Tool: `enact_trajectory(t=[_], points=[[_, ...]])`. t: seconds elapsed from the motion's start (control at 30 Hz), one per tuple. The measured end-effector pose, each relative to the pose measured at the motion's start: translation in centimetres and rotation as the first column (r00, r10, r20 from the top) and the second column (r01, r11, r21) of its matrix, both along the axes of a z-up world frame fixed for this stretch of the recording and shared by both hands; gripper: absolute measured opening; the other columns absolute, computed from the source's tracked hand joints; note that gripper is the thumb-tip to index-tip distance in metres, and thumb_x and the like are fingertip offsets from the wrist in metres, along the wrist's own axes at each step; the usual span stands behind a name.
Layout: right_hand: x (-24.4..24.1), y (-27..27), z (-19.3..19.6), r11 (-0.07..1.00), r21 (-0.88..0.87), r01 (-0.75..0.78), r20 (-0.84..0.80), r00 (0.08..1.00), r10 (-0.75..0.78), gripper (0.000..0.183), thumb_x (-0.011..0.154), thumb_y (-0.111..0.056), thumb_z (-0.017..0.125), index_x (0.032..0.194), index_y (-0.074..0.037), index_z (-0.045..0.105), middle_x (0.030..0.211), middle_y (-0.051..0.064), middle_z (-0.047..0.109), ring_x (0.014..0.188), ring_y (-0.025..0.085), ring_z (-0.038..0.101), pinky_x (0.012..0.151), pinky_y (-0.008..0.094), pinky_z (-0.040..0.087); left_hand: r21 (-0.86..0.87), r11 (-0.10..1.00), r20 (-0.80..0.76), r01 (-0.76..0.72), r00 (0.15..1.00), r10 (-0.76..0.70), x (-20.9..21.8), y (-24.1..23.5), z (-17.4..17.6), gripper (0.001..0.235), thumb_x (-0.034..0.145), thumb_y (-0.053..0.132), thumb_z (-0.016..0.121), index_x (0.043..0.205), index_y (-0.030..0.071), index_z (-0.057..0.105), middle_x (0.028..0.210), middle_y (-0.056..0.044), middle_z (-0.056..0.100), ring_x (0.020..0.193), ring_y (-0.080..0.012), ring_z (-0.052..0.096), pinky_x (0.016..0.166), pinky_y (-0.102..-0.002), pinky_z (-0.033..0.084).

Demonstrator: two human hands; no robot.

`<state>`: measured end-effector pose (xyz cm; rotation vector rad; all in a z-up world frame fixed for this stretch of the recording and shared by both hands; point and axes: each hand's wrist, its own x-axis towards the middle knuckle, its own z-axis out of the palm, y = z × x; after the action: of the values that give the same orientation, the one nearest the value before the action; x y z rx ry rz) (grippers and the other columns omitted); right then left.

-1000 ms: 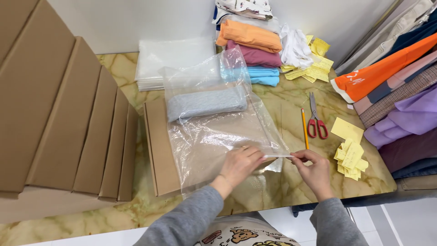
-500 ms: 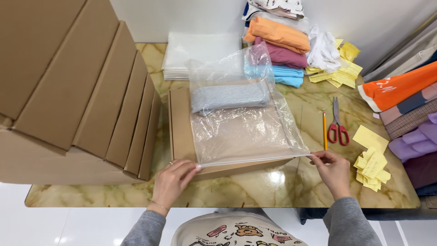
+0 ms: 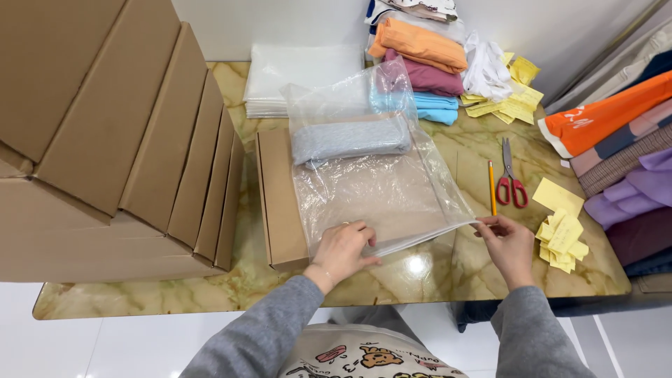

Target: The person packs folded clothes into a cardboard box lined with plastic, then stacks the box. They proceed to hang various folded garments, including shirts and pants, onto hangers on a clothing rack.

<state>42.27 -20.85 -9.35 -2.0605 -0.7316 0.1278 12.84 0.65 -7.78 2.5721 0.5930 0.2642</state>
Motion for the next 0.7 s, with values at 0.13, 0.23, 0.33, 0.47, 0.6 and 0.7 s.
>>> enact_trajectory(t=[0.13,0.23,0.33,0.47,0.6,0.7], points=[[0.9,0.0,-0.6,1.0,-0.02,0.02,-0.024,1.0,-0.021,0.019,0.087,-0.001,0.081,0.1,-0.014,0.083,0.085,0.009,0.078,0.078,0.019,0.076,0.074,0.032,0.058,-0.017,0.999,-0.089,0.03,0.996,-0.031,1.3,0.8,-1.1,0.023,0.079,0.047,0.084,0.079,0.029,0.07,0.08,0.011,0.065,0.089,-0.0208,0.074,0.08,-0.037,0.059],[0.5,0.1,-0.2,0.999,-0.042,0.023,-0.023,0.999,-0.024,0.021,0.087,-0.002,0.079,0.103,-0.014,0.083,0.082,0.01,0.077,0.08,0.02,0.076,0.076,0.032,0.058,-0.001,0.999,-0.096,0.042,0.994,-0.042,1.9,1.2,-1.3,0.017,0.086,0.042,0.08,0.081,0.028,0.07,0.081,0.009,0.066,0.088,-0.0219,0.075,0.079,-0.039,0.059],[-2.0,0.5,4.3,0.989,-0.145,0.007,0.441,0.896,0.058,0.056,0.082,0.001,0.082,0.137,-0.004,0.073,0.119,0.031,0.067,0.112,0.056,0.065,0.099,0.061,0.05,-0.129,0.991,0.013,0.031,0.999,-0.029,2.4,0.6,-1.1,0.016,0.092,0.035,0.071,0.087,0.021,0.065,0.081,0.001,0.067,0.085,-0.028,0.076,0.074,-0.043,0.06],[-6.9,2.9,5.5,0.928,0.047,-0.369,0.433,0.845,0.314,0.039,0.077,-0.01,0.07,0.114,-0.018,0.075,0.113,0.006,0.074,0.116,0.028,0.069,0.108,0.039,0.046,-0.158,0.987,0.17,-0.021,0.984,0.048,3.3,-2.1,2.0,0.015,0.099,0.034,0.061,0.095,0.021,0.055,0.078,-0.003,0.066,0.079,-0.0296,0.075,0.067,-0.043,0.059],[-6.8,10.7,-1.5,0.693,0.153,-0.704,0.031,0.705,0.709,0.035,0.093,-0.007,0.053,0.123,-0.002,0.071,0.133,0.014,0.07,0.127,0.028,0.062,0.113,0.041,0.045,-0.11,0.991,0.378,0.079,0.925,-0.032,3.7,-4.7,7.6,0.008,0.099,0.014,0.059,0.095,0.012,0.053,0.067,-0.007,0.063,0.053,-0.0279,0.064,0.049,-0.045,0.05],[-6.5,18.0,0.8,0.877,0.108,-0.469,-0.17,0.86,0.481,0.052,0.101,-0.026,0.053,0.146,-0.002,0.055,0.149,0.019,0.058,0.141,0.032,0.052,0.121,0.043,0.035,-0.132,0.97,0.418,0.203,0.899,-0.131,3.0,-4.7,10.7,0.009,0.096,0.015,0.061,0.09,0.013,0.054,0.068,-0.005,0.063,0.057,-0.0284,0.065,0.052,-0.045,0.05]])
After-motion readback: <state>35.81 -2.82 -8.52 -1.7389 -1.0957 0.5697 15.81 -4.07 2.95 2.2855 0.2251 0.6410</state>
